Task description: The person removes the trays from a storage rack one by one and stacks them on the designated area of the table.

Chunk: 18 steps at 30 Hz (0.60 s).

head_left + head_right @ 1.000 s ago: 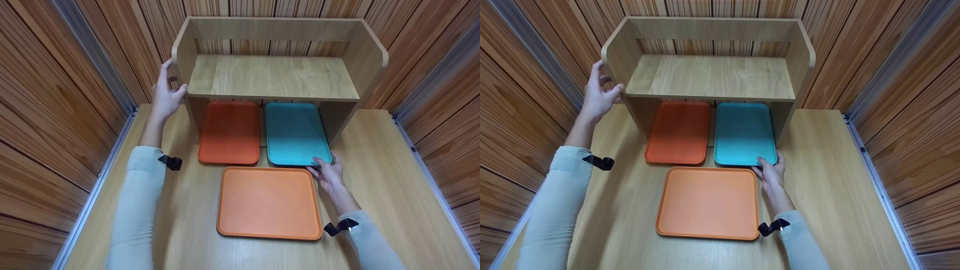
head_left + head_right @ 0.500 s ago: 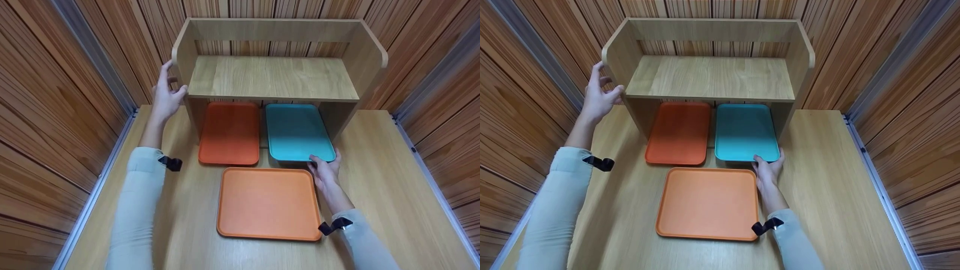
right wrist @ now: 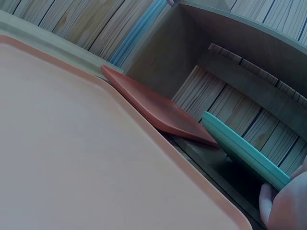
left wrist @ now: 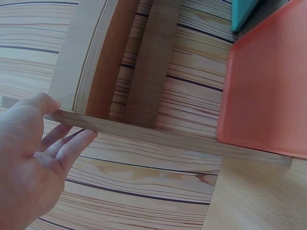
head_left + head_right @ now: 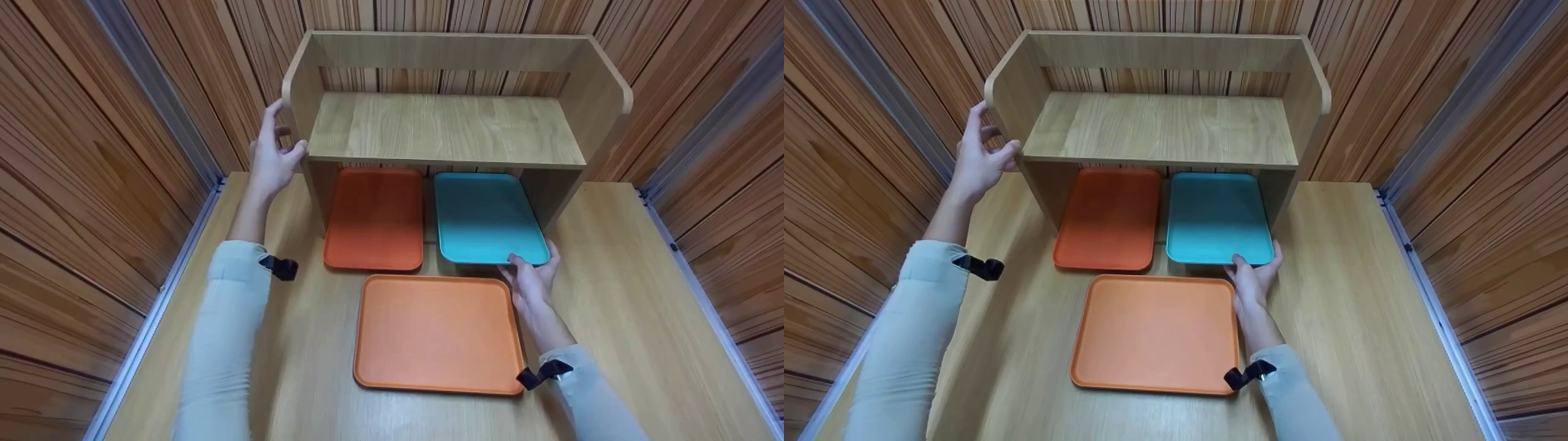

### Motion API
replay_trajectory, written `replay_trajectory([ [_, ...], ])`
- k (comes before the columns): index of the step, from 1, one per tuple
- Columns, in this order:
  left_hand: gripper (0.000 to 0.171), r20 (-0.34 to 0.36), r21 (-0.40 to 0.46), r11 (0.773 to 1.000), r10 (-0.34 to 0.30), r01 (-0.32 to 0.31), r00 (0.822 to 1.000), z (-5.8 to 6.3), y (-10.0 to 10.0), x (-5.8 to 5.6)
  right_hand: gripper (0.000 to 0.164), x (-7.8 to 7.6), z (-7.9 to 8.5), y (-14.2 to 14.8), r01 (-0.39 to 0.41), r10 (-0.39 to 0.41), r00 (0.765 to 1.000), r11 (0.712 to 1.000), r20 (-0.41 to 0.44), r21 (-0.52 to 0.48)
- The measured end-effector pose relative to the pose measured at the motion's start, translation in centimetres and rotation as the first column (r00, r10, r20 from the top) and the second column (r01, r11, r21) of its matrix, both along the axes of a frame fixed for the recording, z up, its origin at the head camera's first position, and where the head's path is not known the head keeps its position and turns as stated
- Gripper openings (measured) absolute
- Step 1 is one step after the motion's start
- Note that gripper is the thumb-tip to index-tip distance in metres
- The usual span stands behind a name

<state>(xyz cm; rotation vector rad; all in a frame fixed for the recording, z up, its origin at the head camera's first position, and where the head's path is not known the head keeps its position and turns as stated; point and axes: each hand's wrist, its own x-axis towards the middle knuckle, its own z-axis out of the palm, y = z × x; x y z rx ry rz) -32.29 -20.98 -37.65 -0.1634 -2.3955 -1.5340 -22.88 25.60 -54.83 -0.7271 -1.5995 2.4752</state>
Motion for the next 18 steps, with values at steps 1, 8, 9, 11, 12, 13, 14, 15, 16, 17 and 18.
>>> replay_trajectory([
  [1,0.075,0.002,-0.001,1.000,0.001,-0.001,1.000,0.0,0.0,0.0,0.103,0.1,0.0,-0.1,0.005,-0.005,1.000,1.000,-0.001,-0.002],
  [8,0.076,0.018,0.025,1.000,-0.008,0.007,1.000,0.1,0.0,0.1,0.100,0.8,0.2,-0.3,0.040,-0.041,0.998,0.999,-0.036,-0.030],
  [9,0.076,0.020,0.029,1.000,-0.009,0.008,1.000,0.1,0.0,0.1,0.099,0.9,0.3,-0.3,0.050,-0.051,0.998,0.998,-0.046,-0.039],
  [11,0.077,0.026,0.037,0.999,-0.013,0.012,1.000,0.1,-0.1,0.1,0.097,1.0,0.4,-0.3,0.071,-0.076,0.995,0.995,-0.064,-0.066],
  [12,0.077,0.027,0.039,0.999,-0.014,0.013,1.000,0.1,-0.1,0.0,0.096,1.1,0.5,-0.3,0.078,-0.084,0.994,0.994,-0.073,-0.079],
  [13,0.077,0.028,0.040,0.999,-0.015,0.014,1.000,0.2,-0.1,0.0,0.095,1.2,0.6,-0.3,0.082,-0.089,0.993,0.993,-0.079,-0.087],
  [14,0.077,0.026,0.038,0.999,-0.017,0.016,1.000,0.2,-0.1,0.0,0.094,1.4,0.7,-0.2,0.086,-0.095,0.992,0.992,-0.085,-0.096],
  [15,0.077,0.025,0.037,0.999,-0.019,0.018,1.000,0.2,-0.1,0.0,0.093,1.5,0.7,-0.2,0.090,-0.100,0.991,0.990,-0.091,-0.105],
  [16,0.077,0.024,0.034,0.999,-0.020,0.019,1.000,0.2,-0.1,0.0,0.091,1.6,0.8,-0.1,0.093,-0.104,0.990,0.989,-0.096,-0.115],
  [17,0.077,0.020,0.032,0.999,-0.020,0.019,1.000,0.1,-0.1,0.1,0.091,1.7,0.9,-0.1,0.092,-0.106,0.989,0.988,-0.103,-0.127],
  [18,0.077,0.017,0.028,0.999,-0.019,0.018,1.000,0.1,-0.1,0.1,0.090,1.9,0.9,-0.1,0.091,-0.106,0.988,0.987,-0.108,-0.136],
])
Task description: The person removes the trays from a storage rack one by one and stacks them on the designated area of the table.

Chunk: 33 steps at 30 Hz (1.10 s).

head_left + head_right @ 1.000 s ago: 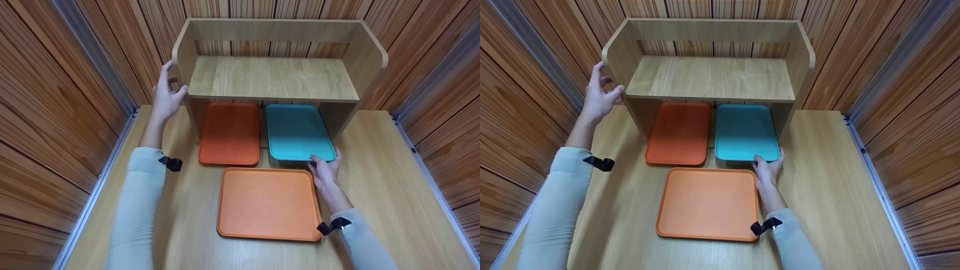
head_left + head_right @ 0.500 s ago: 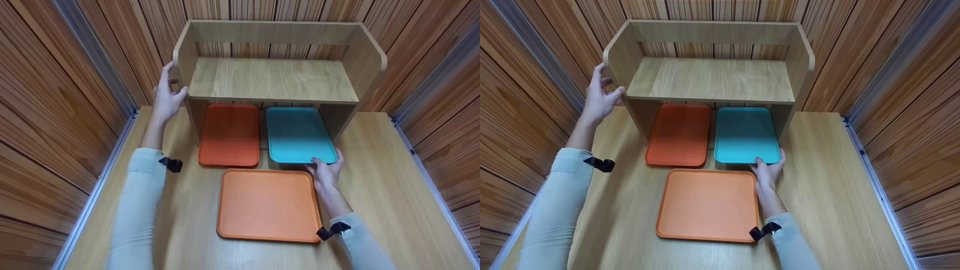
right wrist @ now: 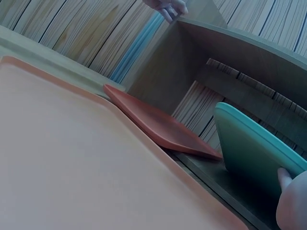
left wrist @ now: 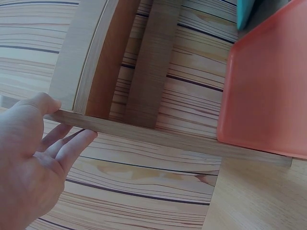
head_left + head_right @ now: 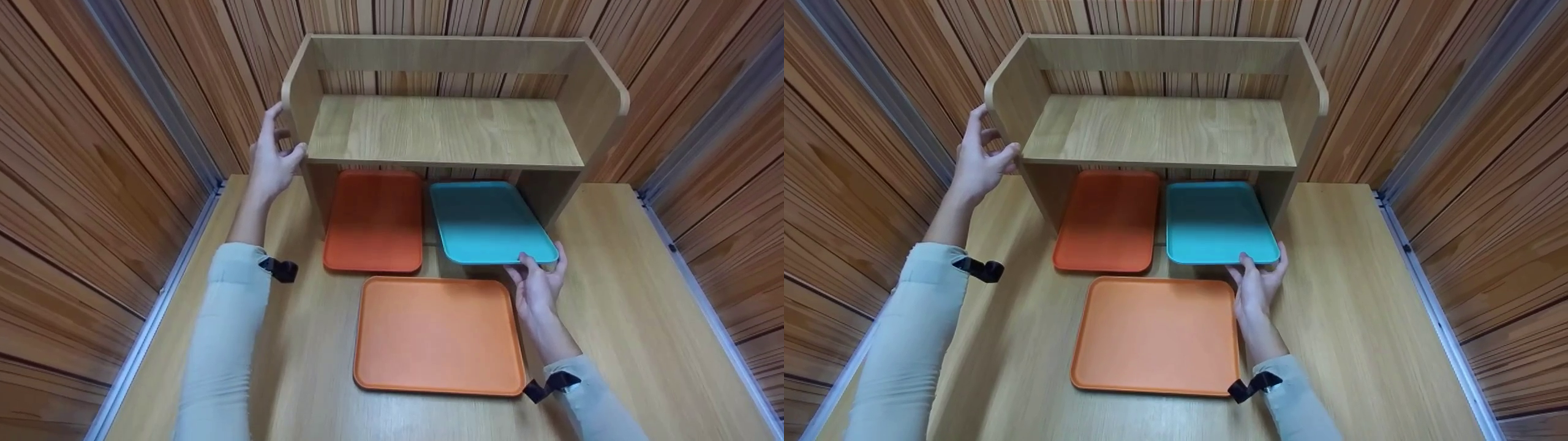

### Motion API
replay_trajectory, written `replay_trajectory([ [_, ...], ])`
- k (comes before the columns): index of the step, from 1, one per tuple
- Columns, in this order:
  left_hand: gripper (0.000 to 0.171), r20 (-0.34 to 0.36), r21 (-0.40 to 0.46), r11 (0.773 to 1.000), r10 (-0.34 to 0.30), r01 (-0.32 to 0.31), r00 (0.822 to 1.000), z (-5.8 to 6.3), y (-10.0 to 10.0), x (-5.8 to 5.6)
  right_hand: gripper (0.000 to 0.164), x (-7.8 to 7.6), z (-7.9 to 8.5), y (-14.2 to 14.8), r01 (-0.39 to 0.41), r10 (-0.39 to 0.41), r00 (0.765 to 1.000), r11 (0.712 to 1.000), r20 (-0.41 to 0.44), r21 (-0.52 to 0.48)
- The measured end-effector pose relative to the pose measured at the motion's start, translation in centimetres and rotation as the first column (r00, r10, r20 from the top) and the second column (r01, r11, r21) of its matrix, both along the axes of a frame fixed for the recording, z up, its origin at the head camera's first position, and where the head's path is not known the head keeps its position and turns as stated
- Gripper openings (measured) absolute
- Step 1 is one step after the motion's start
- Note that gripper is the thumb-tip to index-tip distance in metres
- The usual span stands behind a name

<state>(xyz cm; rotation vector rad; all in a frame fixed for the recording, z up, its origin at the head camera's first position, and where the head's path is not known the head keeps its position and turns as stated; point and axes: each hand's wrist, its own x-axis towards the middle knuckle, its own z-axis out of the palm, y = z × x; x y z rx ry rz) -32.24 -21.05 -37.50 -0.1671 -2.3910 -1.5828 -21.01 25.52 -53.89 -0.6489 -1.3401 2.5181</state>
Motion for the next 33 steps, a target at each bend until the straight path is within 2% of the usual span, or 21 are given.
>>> replay_trajectory([
  [10,0.075,-0.044,-0.009,1.000,0.007,-0.008,0.999,-0.1,0.0,-0.3,0.090,0.9,0.2,0.3,-0.017,0.013,0.998,0.998,-0.068,-0.062],
  [20,0.077,0.001,-0.004,1.000,0.015,-0.015,1.000,-0.1,0.0,0.0,0.087,1.0,-0.2,1.0,-0.057,0.040,0.989,0.992,-0.145,-0.117],
  [25,0.078,0.014,-0.010,1.000,0.017,-0.016,1.000,-0.1,-0.1,0.1,0.086,1.1,-0.2,1.5,-0.098,0.080,0.985,0.988,-0.153,-0.117],
  [33,0.077,-0.012,-0.016,1.000,0.015,-0.015,1.000,-0.1,0.1,0.0,0.084,1.1,-0.1,2.4,-0.202,0.187,0.967,0.976,-0.173,-0.076],
])
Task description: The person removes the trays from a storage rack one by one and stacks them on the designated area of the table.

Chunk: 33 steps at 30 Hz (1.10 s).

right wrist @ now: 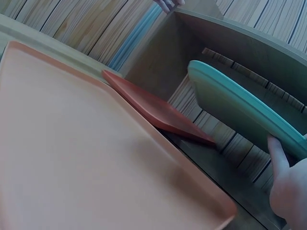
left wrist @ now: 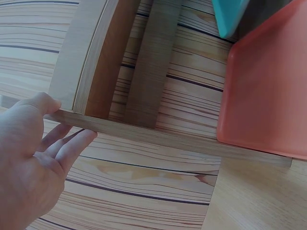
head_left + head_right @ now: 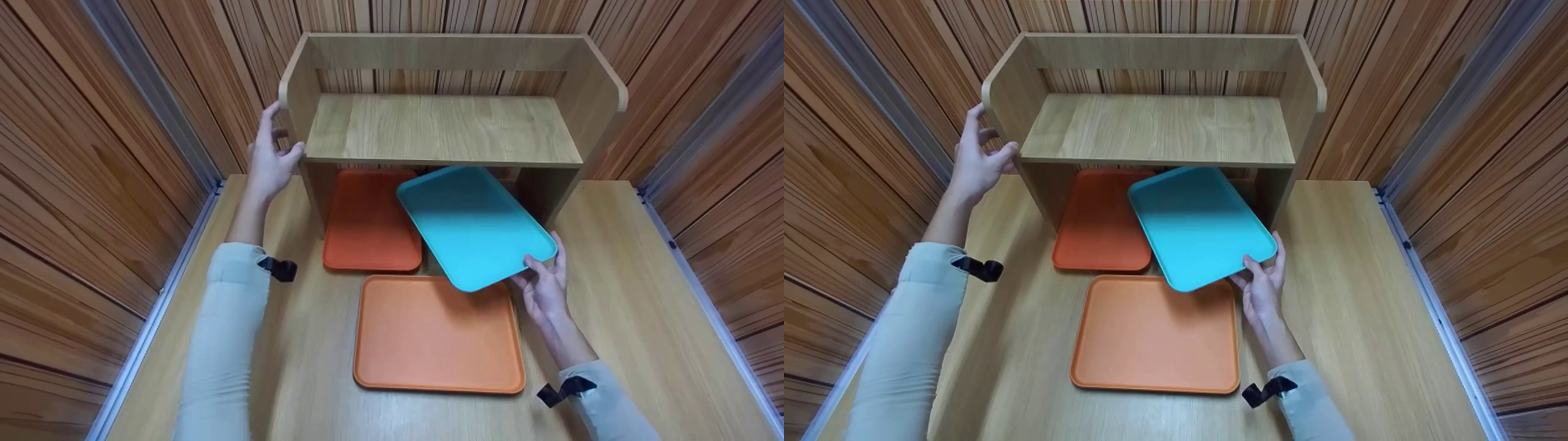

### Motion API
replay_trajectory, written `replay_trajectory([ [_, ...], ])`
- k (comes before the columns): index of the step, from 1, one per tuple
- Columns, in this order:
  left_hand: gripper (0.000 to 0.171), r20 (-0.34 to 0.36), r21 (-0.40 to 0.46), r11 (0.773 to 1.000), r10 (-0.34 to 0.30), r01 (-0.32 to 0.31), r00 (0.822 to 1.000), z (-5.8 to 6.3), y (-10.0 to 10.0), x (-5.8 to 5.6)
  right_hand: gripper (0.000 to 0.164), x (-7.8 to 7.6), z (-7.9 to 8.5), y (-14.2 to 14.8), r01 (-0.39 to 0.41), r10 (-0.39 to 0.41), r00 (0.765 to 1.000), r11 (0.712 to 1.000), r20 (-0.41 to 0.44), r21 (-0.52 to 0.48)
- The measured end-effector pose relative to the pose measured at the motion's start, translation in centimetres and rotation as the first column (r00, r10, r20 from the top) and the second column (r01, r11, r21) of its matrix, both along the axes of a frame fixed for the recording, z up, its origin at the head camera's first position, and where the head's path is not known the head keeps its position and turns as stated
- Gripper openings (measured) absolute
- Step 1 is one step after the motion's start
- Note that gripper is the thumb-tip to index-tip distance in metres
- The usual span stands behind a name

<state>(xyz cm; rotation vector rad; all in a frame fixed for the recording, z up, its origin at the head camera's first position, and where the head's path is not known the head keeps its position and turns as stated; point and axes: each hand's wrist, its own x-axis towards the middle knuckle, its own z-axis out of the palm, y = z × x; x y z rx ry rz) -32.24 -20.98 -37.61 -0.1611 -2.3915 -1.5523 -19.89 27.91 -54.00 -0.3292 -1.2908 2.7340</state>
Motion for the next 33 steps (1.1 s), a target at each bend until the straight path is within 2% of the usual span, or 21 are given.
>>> replay_trajectory([
  [6,0.077,-0.006,0.001,1.000,0.005,-0.005,1.000,-0.1,0.1,-0.1,0.088,0.3,-0.3,0.7,-0.089,0.089,0.995,0.996,-0.036,0.017],
  [13,0.077,0.012,0.005,1.000,0.002,-0.002,1.000,-0.1,0.1,0.0,0.085,0.5,-0.5,1.2,-0.126,0.130,0.991,0.986,-0.027,0.110],
  [21,0.078,0.019,0.008,1.000,0.003,-0.003,1.000,-0.2,0.0,-0.1,0.071,0.9,-0.3,1.9,-0.150,0.154,0.988,0.975,-0.011,0.167],
  [27,0.078,0.009,0.005,1.000,-0.004,0.004,1.000,-0.2,0.0,-0.1,0.072,0.8,0.1,2.5,-0.212,0.220,0.976,0.942,0.000,0.259],
  [33,0.077,-0.016,-0.002,1.000,0.000,0.000,1.000,-0.2,-0.1,-0.2,0.060,0.6,0.2,3.1,-0.268,0.262,0.963,0.901,0.067,0.342],
])
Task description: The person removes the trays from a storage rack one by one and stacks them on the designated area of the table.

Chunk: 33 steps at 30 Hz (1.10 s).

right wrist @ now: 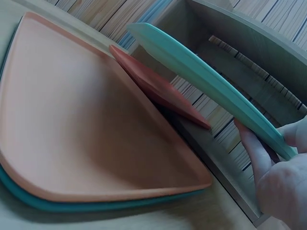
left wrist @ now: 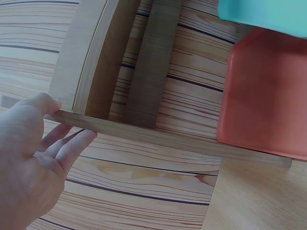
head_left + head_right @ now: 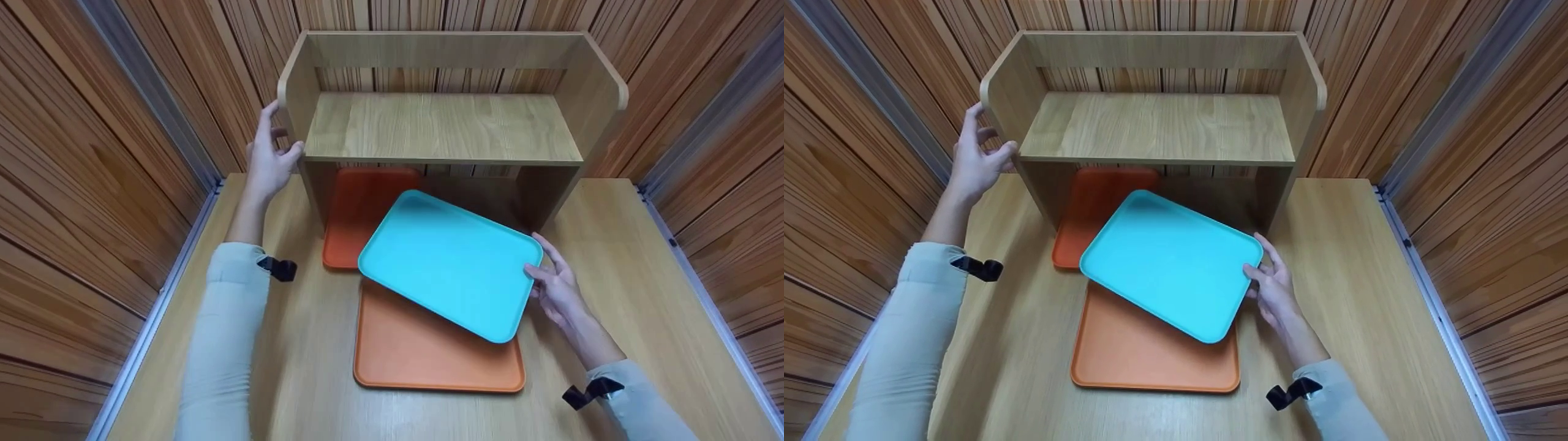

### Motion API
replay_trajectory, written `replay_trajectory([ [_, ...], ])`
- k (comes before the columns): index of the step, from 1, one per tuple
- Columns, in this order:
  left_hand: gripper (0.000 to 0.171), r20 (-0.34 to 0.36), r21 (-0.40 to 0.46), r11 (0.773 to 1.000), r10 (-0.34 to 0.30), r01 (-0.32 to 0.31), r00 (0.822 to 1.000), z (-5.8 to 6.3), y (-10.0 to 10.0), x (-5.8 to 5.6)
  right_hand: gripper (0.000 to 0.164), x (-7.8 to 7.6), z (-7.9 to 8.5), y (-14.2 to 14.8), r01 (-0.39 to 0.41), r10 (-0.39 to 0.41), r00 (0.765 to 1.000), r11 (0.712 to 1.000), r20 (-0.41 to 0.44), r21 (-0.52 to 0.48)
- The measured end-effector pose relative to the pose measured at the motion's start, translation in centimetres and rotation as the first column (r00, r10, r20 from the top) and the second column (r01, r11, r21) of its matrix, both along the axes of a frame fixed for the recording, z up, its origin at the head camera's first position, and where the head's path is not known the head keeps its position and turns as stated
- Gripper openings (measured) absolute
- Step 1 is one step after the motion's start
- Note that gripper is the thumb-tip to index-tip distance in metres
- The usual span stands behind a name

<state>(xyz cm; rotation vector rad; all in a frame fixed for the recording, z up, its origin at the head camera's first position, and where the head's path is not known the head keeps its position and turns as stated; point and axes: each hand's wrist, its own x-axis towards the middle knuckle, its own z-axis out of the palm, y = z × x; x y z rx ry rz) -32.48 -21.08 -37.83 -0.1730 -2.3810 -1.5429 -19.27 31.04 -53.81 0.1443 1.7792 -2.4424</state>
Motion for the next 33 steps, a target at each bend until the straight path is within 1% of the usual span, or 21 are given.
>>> replay_trajectory([
  [3,0.077,-0.011,0.002,1.000,0.000,0.000,1.000,0.0,0.0,0.0,0.057,0.0,0.0,0.4,-0.040,0.040,0.999,0.999,0.023,0.030],
  [5,0.078,-0.005,0.004,1.000,-0.002,0.002,1.000,0.1,0.0,0.1,0.056,0.0,0.0,0.6,-0.073,0.071,0.997,0.996,0.040,0.048],
  [10,0.079,0.013,0.017,1.000,-0.013,0.013,1.000,0.1,0.0,0.2,0.059,-0.3,-0.1,0.8,-0.128,0.123,0.990,0.989,0.067,0.078],
  [14,0.079,0.021,0.020,1.000,-0.012,0.012,1.000,0.2,0.0,0.3,0.061,-0.4,-0.2,0.9,-0.188,0.183,0.981,0.978,0.063,0.088],
  [19,0.079,0.031,0.015,1.000,-0.012,0.012,0.999,0.3,0.0,0.3,0.060,-0.5,-0.6,1.2,-0.268,0.261,0.962,0.959,0.075,0.095],
  [26,0.079,0.037,0.022,1.000,-0.011,0.011,0.999,0.3,0.0,0.2,0.066,-0.7,-1.1,1.4,-0.360,0.355,0.933,0.928,0.061,0.099],
  [33,0.077,0.005,-0.015,1.000,0.020,-0.019,1.000,0.1,0.1,0.1,0.064,-0.5,-1.6,1.7,-0.430,0.428,0.903,0.900,0.045,0.071],
])
